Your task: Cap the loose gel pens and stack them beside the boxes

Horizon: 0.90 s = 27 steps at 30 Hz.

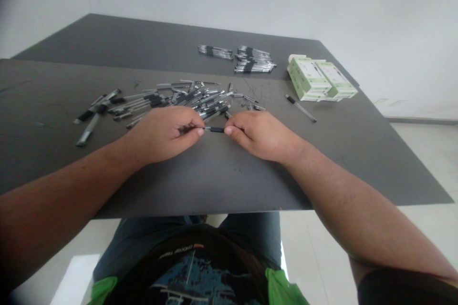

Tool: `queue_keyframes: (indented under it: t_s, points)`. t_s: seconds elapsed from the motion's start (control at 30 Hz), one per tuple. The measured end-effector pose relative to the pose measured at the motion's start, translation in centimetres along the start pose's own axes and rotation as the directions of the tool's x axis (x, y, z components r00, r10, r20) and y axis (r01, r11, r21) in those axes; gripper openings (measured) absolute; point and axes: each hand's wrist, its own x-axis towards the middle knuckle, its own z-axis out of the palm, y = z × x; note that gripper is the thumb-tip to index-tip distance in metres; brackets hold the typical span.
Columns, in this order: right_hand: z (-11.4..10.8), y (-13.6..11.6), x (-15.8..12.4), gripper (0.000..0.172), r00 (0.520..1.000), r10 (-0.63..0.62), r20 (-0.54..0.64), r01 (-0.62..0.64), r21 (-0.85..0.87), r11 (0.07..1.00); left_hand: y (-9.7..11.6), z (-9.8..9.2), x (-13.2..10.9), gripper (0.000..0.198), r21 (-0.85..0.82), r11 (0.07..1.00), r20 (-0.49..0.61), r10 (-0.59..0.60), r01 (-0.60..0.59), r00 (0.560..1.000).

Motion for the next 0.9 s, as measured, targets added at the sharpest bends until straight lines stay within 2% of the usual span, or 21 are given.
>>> queue_keyframes:
  t_s: [0.17, 0.27, 0.43, 0.57, 0.67, 0.73, 0.9]
  points:
    - [0.13, 0.12, -0.11, 0.023, 0.999, 0.022, -0.032, -0.022, -0.004, 1.0, 0.09, -0.1, 0.01, 0.018, 0.012, 1.0, 0.006, -0.001, 0.001, 1.0]
    - [0.11, 0.13, -0.1, 0.034, 1.0, -0.012, -0.001, 0.012, -0.023, 1.0, 0.13, -0.15, 0.0, 0.018, 0.006, 1.0, 0.011, -0.003, 0.003, 1.0]
    - [0.0, 0.04, -0.06, 0.022, 1.0, 0.021, -0.017, -0.021, -0.01, 1.0, 0.09, -0.12, -0.03, 0.017, 0.002, 1.0, 0.003, 0.001, -0.001, 1.0]
    - [-0.07, -0.07, -0.06, 0.031, 1.0, 0.015, -0.002, -0.015, 0.007, 1.0, 0.07, -0.1, -0.05, 0.018, 0.007, 1.0, 0.007, -0.002, 0.002, 1.0]
    - [-0.04, -0.08, -0.08, 0.025, 0.998, 0.056, -0.025, -0.054, 0.055, 0.997, 0.08, -0.08, -0.03, 0.018, 0.008, 1.0, 0.006, 0.0, 0.0, 1.0]
    - [0.0, -0.03, -0.08, 0.019, 0.999, 0.045, -0.024, -0.045, 0.022, 0.999, 0.08, -0.07, 0.0, 0.018, 0.011, 1.0, 0.008, 0.0, 0.0, 1.0]
    - [0.03, 0.01, -0.08, 0.028, 1.0, 0.024, -0.013, -0.024, 0.003, 1.0, 0.09, -0.11, 0.02, 0.018, 0.02, 1.0, 0.014, -0.009, 0.008, 1.0]
